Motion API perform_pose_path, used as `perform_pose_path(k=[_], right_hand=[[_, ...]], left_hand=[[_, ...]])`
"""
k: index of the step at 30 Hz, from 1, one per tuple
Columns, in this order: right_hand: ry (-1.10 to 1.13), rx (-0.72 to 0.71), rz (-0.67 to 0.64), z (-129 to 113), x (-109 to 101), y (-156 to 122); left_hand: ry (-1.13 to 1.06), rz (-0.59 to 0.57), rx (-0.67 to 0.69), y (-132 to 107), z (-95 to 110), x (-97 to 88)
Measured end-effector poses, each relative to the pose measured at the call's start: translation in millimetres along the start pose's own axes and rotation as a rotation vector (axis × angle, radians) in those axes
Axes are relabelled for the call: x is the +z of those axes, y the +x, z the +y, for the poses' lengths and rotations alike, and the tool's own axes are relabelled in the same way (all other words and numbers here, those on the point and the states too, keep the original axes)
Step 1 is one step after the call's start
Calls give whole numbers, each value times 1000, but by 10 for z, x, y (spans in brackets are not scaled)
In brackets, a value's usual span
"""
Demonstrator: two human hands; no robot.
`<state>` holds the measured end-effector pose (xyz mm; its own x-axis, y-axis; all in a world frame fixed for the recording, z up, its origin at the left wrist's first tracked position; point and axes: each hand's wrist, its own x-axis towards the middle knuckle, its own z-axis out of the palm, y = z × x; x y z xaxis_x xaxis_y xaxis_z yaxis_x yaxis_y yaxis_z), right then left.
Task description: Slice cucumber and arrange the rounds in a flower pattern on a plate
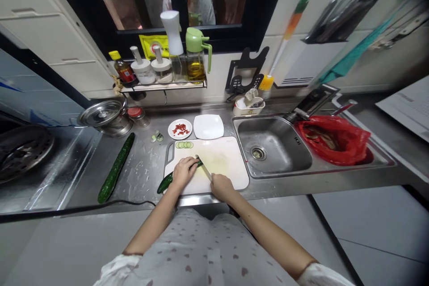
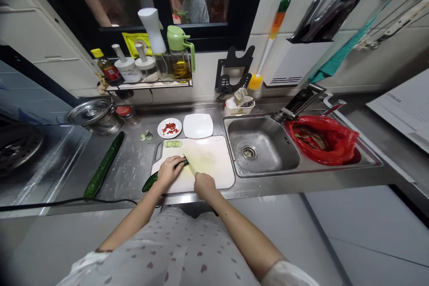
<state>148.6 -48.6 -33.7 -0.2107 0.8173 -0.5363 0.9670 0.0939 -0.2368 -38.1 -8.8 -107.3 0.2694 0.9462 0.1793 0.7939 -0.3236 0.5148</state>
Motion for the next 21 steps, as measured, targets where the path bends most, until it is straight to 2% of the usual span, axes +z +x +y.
perform_pose_path(k=[6,21], right_hand=[[9,2,-8,15,23,-14],[11,2,14,-40,71,185]], left_hand=[[-7,13,3,-5,-18,25],[-3,24,4,-2,33,3]])
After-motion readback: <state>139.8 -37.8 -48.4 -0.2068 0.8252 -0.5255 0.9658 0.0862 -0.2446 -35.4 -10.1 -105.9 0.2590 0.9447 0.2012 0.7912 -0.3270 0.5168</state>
